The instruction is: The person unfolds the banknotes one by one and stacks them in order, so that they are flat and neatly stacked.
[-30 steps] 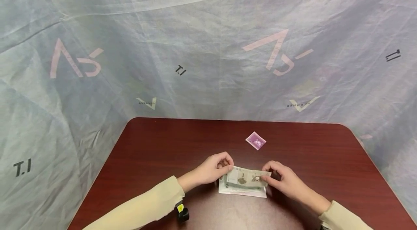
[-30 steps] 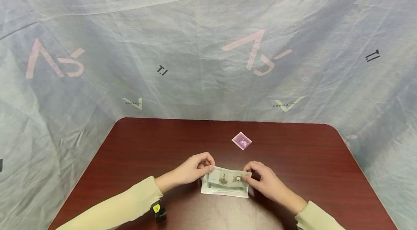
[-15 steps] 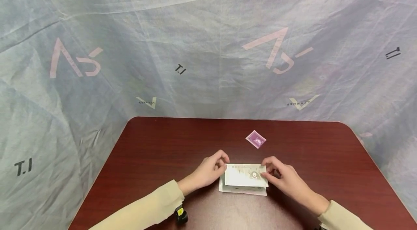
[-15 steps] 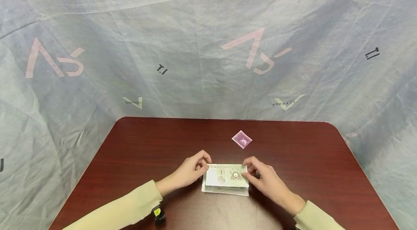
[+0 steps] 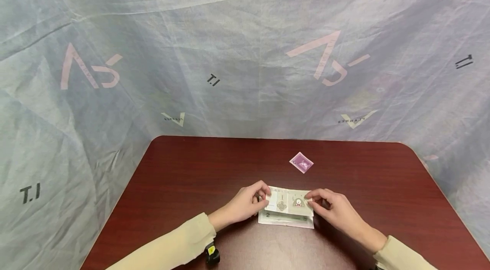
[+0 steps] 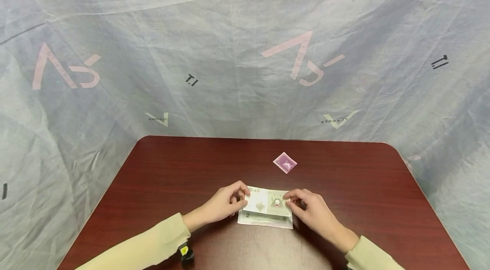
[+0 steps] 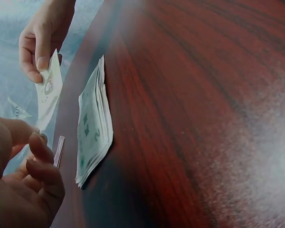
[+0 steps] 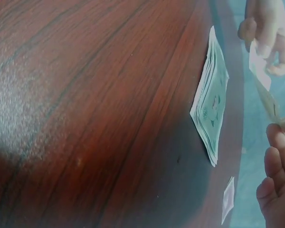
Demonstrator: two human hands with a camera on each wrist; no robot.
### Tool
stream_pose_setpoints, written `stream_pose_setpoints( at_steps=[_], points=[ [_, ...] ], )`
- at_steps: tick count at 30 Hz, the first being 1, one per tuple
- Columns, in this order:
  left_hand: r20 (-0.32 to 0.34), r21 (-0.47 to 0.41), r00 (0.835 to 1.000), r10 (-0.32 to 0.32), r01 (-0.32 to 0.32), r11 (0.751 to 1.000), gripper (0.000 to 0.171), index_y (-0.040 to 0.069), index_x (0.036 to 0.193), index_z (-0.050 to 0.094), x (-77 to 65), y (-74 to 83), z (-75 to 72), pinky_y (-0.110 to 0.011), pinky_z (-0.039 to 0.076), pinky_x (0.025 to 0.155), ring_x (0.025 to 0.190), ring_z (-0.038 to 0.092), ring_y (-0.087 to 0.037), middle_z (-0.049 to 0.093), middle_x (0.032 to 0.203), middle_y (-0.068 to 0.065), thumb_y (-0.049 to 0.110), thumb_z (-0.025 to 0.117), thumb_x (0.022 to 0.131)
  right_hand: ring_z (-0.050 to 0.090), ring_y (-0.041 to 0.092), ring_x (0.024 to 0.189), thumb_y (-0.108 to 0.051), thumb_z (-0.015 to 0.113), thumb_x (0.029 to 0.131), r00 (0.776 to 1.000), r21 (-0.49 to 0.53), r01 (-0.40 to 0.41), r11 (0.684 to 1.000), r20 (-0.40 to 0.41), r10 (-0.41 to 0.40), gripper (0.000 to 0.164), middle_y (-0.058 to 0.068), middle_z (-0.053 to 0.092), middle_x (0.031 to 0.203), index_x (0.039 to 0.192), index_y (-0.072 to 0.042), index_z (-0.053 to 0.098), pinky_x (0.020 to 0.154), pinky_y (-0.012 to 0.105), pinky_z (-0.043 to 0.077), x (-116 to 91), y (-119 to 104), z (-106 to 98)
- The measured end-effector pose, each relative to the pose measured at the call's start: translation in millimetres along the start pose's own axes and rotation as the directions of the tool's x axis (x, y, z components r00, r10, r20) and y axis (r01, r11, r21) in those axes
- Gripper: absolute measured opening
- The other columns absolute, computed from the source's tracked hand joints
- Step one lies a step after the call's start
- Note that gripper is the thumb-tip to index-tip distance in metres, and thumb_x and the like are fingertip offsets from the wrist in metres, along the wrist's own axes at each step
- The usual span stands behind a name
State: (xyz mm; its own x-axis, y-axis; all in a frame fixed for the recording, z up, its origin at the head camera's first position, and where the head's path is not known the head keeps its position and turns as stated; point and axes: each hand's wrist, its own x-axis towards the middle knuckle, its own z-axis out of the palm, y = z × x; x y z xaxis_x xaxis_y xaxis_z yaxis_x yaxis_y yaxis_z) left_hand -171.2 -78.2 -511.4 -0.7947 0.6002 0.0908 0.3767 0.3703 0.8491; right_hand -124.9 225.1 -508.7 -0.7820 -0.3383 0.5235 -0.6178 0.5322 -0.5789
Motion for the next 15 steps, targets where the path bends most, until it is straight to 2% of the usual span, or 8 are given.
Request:
stream_pose_setpoints(
  at_steps=[5, 8, 11, 15],
  points=[
    [-0.052, -0.021, 0.999, -0.005, 0.004, 1.0, 0.009, 0.012, 0.101, 0.071, -1.1, -5.9, 3.3, -0.021, 0.047, 0.047, 0.046, 0.049, 0.0, 0.068, 0.087, 0.002, 0.005, 0.065, 0.099, 0.053, -0.002, 0.072, 0.007, 0.081, 0.083, 1.0, 0.002, 0.006, 1.0, 0.021, -0.006, 0.033, -0.015, 0.063, 0.084, 0.105, -0.017, 0.074, 0.059, 0.02, 0.043, -2.7, 2.4, 1.6],
    [-0.075, -0.001, 0.997, -0.005, 0.005, 1.0, 0.008, 0.013, 0.099, 0.072, -2.4, -6.8, 4.3, -0.022, 0.048, 0.046, 0.043, 0.05, 0.0, 0.07, 0.084, 0.002, 0.006, 0.068, 0.098, 0.052, -0.002, 0.073, 0.008, 0.08, 0.082, 0.999, -0.003, 0.018, 1.0, 0.03, -0.018, 0.034, -0.016, 0.062, 0.085, 0.104, -0.017, 0.073, 0.059, 0.021, 0.044, -4.0, 3.4, 3.1],
    [-0.083, 0.078, 0.997, 0.009, -0.003, 0.997, 0.008, 0.013, 0.097, 0.073, -3.6, -5.8, 5.5, -0.02, 0.048, 0.05, 0.046, 0.05, 0.003, 0.07, 0.082, 0.005, 0.005, 0.071, 0.095, 0.053, -0.001, 0.076, 0.009, 0.081, 0.082, 0.999, -0.023, 0.03, 0.999, 0.032, -0.029, 0.034, -0.014, 0.065, 0.087, 0.101, -0.017, 0.073, 0.061, 0.019, 0.045, -5.3, 4.3, 6.0],
    [-0.073, 0.214, 0.996, 0.044, -0.028, 0.977, 0.009, 0.013, 0.094, 0.075, -4.3, -5.7, 8.3, -0.015, 0.046, 0.06, 0.055, 0.047, 0.007, 0.066, 0.078, 0.01, 0.004, 0.071, 0.094, 0.056, 0.001, 0.079, 0.009, 0.082, 0.08, 0.998, -0.086, 0.053, 0.995, 0.04, -0.05, 0.033, -0.012, 0.071, 0.09, 0.096, -0.018, 0.073, 0.067, 0.014, 0.044, -8.0, 6.3, 11.5]
  ],
)
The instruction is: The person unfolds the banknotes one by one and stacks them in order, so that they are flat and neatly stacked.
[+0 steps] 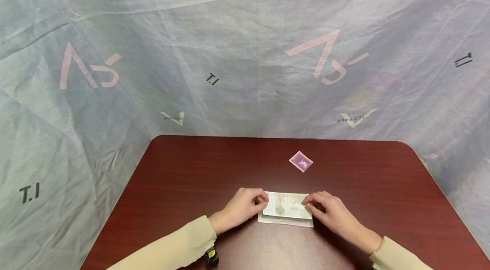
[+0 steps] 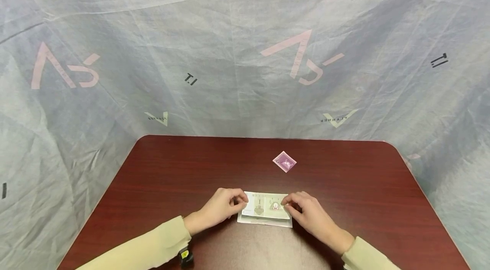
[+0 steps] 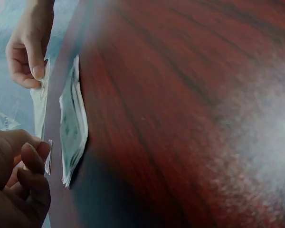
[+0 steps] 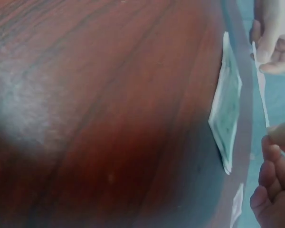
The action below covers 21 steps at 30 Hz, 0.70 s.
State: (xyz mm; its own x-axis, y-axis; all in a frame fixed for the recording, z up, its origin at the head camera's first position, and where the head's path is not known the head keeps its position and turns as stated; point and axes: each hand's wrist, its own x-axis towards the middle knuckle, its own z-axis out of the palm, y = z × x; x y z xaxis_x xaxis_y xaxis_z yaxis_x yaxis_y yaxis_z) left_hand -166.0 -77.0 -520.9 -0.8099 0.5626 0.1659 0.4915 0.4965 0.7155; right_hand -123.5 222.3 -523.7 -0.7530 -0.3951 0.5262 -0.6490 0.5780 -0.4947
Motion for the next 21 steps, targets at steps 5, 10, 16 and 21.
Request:
stream_pose_setpoints(
  at_steps=[5, 10, 16, 21],
  points=[
    [0.031, 0.113, 0.998, 0.046, -0.05, 0.992, 0.01, 0.01, 0.095, 0.076, -0.5, -1.8, 4.6, -0.012, 0.045, 0.066, 0.063, 0.05, 0.005, 0.066, 0.079, 0.009, 0.003, 0.069, 0.095, 0.057, 0.003, 0.081, 0.009, 0.083, 0.077, 0.999, -0.061, 0.026, 0.998, 0.025, -0.024, 0.031, -0.01, 0.071, 0.09, 0.094, -0.016, 0.073, 0.071, 0.013, 0.044, -3.1, 3.6, 7.6],
    [0.039, 0.206, 0.992, 0.117, -0.123, 0.971, 0.009, 0.009, 0.096, 0.076, -1.1, -4.2, 8.6, -0.012, 0.046, 0.069, 0.074, 0.055, 0.001, 0.069, 0.085, 0.005, 0.002, 0.07, 0.095, 0.057, 0.004, 0.082, 0.007, 0.083, 0.078, 0.999, -0.098, 0.018, 0.995, 0.046, -0.014, 0.029, -0.011, 0.069, 0.089, 0.094, -0.015, 0.073, 0.07, 0.022, 0.049, -3.7, 7.5, 13.5],
    [0.045, 0.282, 0.983, 0.181, -0.186, 0.941, 0.007, 0.01, 0.093, 0.074, -3.5, -4.8, 13.4, -0.017, 0.05, 0.069, 0.075, 0.057, 0.001, 0.069, 0.085, 0.005, 0.004, 0.071, 0.094, 0.053, 0.002, 0.08, 0.007, 0.082, 0.079, 0.997, -0.104, -0.005, 0.995, 0.082, 0.013, 0.028, -0.013, 0.064, 0.086, 0.093, -0.015, 0.072, 0.066, 0.023, 0.048, -6.6, 9.4, 17.6],
    [0.024, 0.304, 0.98, 0.198, -0.196, 0.932, 0.009, 0.012, 0.091, 0.072, -4.4, -4.1, 14.3, -0.016, 0.047, 0.067, 0.073, 0.054, 0.001, 0.065, 0.082, 0.007, 0.004, 0.071, 0.093, 0.051, 0.001, 0.08, 0.007, 0.082, 0.08, 0.996, -0.106, -0.024, 0.994, 0.081, 0.033, 0.029, -0.015, 0.062, 0.085, 0.093, -0.016, 0.072, 0.065, 0.022, 0.046, -8.5, 9.5, 19.0]
  ],
)
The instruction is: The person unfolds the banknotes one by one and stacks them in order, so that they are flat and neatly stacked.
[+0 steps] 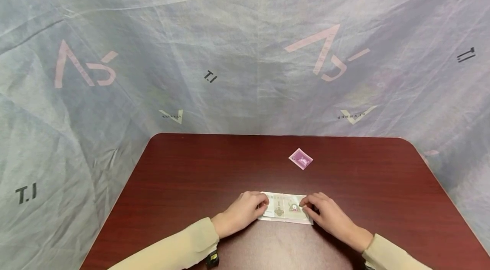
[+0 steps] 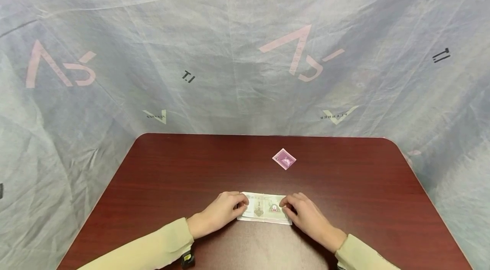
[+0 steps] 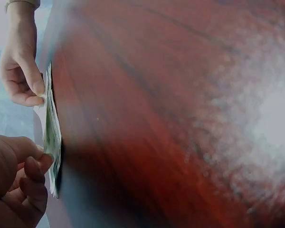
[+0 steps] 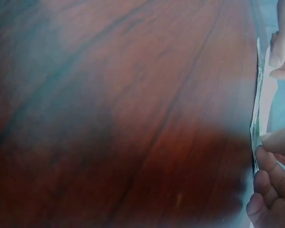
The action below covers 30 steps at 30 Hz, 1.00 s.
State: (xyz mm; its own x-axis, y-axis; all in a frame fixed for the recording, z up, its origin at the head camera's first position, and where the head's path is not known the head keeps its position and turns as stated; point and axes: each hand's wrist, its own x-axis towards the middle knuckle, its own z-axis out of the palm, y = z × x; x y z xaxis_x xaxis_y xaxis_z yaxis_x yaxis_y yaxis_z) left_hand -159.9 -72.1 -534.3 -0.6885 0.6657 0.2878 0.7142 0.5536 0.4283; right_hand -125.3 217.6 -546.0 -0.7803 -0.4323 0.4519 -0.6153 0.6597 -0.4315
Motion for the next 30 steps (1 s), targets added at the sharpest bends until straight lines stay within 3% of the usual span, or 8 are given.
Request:
stream_pose_setpoints(
  at_steps=[5, 11, 19, 26, 30],
  points=[
    [-0.004, 0.017, 1.0, -0.016, 0.016, 1.0, 0.01, 0.011, 0.089, 0.072, 1.6, 1.1, -0.8, -0.015, 0.045, 0.066, 0.072, 0.052, -0.001, 0.063, 0.08, 0.005, 0.003, 0.07, 0.094, 0.051, 0.001, 0.079, 0.007, 0.083, 0.079, 1.0, -0.006, -0.001, 1.0, -0.008, 0.001, 0.029, -0.016, 0.061, 0.083, 0.093, -0.016, 0.072, 0.065, 0.022, 0.046, 0.1, -0.1, 0.5],
    [0.05, 0.067, 0.997, -0.063, 0.06, 0.996, 0.01, 0.012, 0.087, 0.069, 2.8, 2.5, 0.7, -0.017, 0.044, 0.066, 0.071, 0.049, -0.002, 0.057, 0.079, 0.007, 0.005, 0.07, 0.094, 0.051, 0.0, 0.08, 0.005, 0.083, 0.08, 1.0, -0.011, -0.003, 1.0, 0.001, 0.003, 0.028, -0.017, 0.06, 0.084, 0.094, -0.017, 0.072, 0.067, 0.023, 0.046, -0.1, 0.6, 2.0],
    [0.051, 0.212, 0.995, -0.083, 0.071, 0.975, 0.005, 0.022, 0.094, 0.074, 1.5, 3.7, -0.3, -0.021, 0.043, 0.057, 0.08, 0.054, -0.007, 0.062, 0.086, 0.01, 0.017, 0.074, 0.095, 0.047, 0.001, 0.075, -0.003, 0.087, 0.078, 0.998, -0.112, 0.057, 0.992, -0.001, -0.058, 0.026, -0.019, 0.058, 0.08, 0.089, -0.022, 0.072, 0.063, 0.026, 0.042, 0.5, 0.7, -1.3],
    [0.049, 0.197, 0.993, -0.105, 0.093, 0.976, 0.004, 0.022, 0.095, 0.074, -0.2, 2.4, 0.8, -0.021, 0.04, 0.055, 0.078, 0.052, -0.006, 0.062, 0.086, 0.011, 0.018, 0.075, 0.094, 0.042, 0.001, 0.076, -0.011, 0.088, 0.079, 0.998, -0.14, 0.055, 0.989, 0.021, -0.052, 0.027, -0.02, 0.051, 0.078, 0.095, -0.026, 0.073, 0.064, 0.026, 0.037, -3.3, -0.6, -5.3],
    [0.072, 0.212, 0.992, -0.103, 0.085, 0.974, 0.007, 0.023, 0.09, 0.072, 6.5, 3.5, -2.2, -0.02, 0.038, 0.055, 0.076, 0.05, -0.006, 0.06, 0.082, 0.011, 0.017, 0.076, 0.092, 0.042, 0.002, 0.077, -0.015, 0.089, 0.079, 0.997, -0.173, 0.079, 0.982, 0.018, -0.077, 0.028, -0.017, 0.051, 0.079, 0.098, -0.025, 0.072, 0.065, 0.027, 0.037, -4.8, 0.2, -7.2]
  ],
)
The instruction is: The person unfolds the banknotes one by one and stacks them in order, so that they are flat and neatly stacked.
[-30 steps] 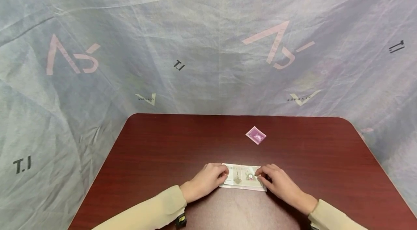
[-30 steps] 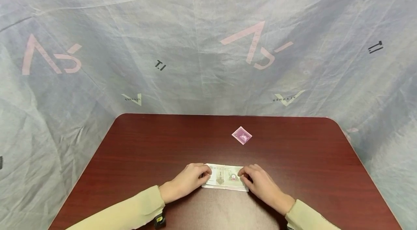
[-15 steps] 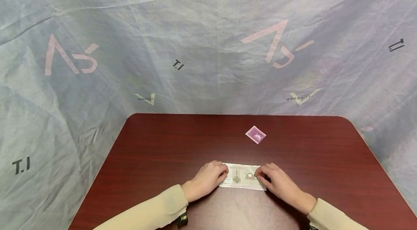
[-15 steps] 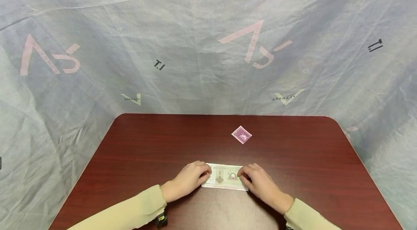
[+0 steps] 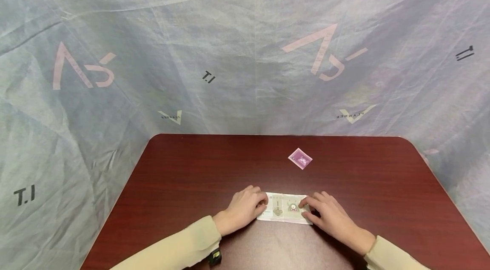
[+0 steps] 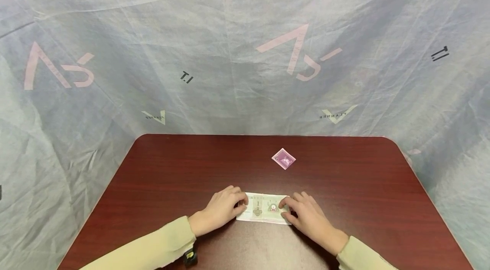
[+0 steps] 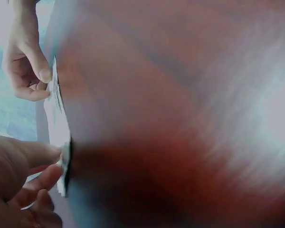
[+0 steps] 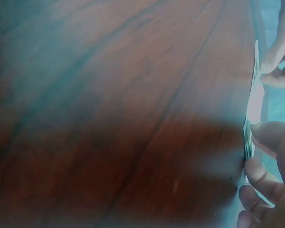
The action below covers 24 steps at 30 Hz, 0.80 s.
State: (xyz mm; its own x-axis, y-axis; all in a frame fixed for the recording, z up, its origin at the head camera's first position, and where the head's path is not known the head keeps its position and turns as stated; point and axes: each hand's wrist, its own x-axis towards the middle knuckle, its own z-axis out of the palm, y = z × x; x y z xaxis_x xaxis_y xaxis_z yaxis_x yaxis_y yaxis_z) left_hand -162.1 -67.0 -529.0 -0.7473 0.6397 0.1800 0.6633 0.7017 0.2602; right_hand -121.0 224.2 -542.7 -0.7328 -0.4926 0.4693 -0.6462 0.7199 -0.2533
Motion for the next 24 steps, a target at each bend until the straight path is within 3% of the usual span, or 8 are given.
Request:
stream_pose_setpoints(
  at_steps=[4, 8, 16, 24],
  points=[
    [0.077, 0.065, 0.997, 0.029, -0.034, 0.997, 0.011, 0.023, 0.084, 0.068, 19.1, 2.0, -8.4, -0.023, 0.037, 0.053, 0.072, 0.049, -0.007, 0.058, 0.079, 0.011, 0.018, 0.077, 0.088, 0.04, 0.002, 0.077, -0.017, 0.089, 0.079, 1.0, -0.015, -0.007, 1.0, -0.007, 0.007, 0.029, -0.017, 0.05, 0.08, 0.099, -0.026, 0.071, 0.066, 0.027, 0.035, 0.6, 2.2, -1.5],
    [0.14, 0.085, 0.99, 0.019, -0.031, 0.996, 0.01, 0.023, 0.084, 0.07, 43.4, 4.1, -14.1, -0.025, 0.038, 0.051, 0.067, 0.051, -0.005, 0.061, 0.077, 0.011, 0.025, 0.075, 0.093, 0.038, 0.001, 0.076, -0.019, 0.09, 0.079, 1.0, -0.009, -0.012, 1.0, 0.002, 0.012, 0.03, -0.018, 0.049, 0.08, 0.1, -0.027, 0.071, 0.065, 0.025, 0.034, -1.3, 1.5, -0.1],
    [0.064, -0.089, 0.99, -0.127, 0.132, 0.987, 0.008, 0.021, 0.09, 0.075, 103.2, -3.8, -13.7, -0.027, 0.046, 0.055, 0.067, 0.058, -0.006, 0.066, 0.077, 0.011, 0.027, 0.074, 0.096, 0.037, 0.0, 0.077, -0.02, 0.09, 0.079, 1.0, 0.004, 0.002, 1.0, -0.01, -0.002, 0.031, -0.019, 0.047, 0.08, 0.101, -0.029, 0.07, 0.065, 0.024, 0.034, -4.5, 2.8, 3.1],
    [0.038, -0.261, 0.958, -0.286, 0.285, 0.922, 0.009, 0.02, 0.089, 0.072, 140.1, -26.5, 8.8, -0.027, 0.045, 0.06, 0.069, 0.057, -0.005, 0.063, 0.076, 0.011, 0.026, 0.076, 0.095, 0.037, 0.0, 0.078, -0.021, 0.09, 0.079, 0.999, 0.005, 0.023, 1.0, -0.028, -0.023, 0.032, -0.019, 0.047, 0.081, 0.103, -0.029, 0.07, 0.065, 0.023, 0.034, -2.9, 4.9, 2.6]
  ],
)
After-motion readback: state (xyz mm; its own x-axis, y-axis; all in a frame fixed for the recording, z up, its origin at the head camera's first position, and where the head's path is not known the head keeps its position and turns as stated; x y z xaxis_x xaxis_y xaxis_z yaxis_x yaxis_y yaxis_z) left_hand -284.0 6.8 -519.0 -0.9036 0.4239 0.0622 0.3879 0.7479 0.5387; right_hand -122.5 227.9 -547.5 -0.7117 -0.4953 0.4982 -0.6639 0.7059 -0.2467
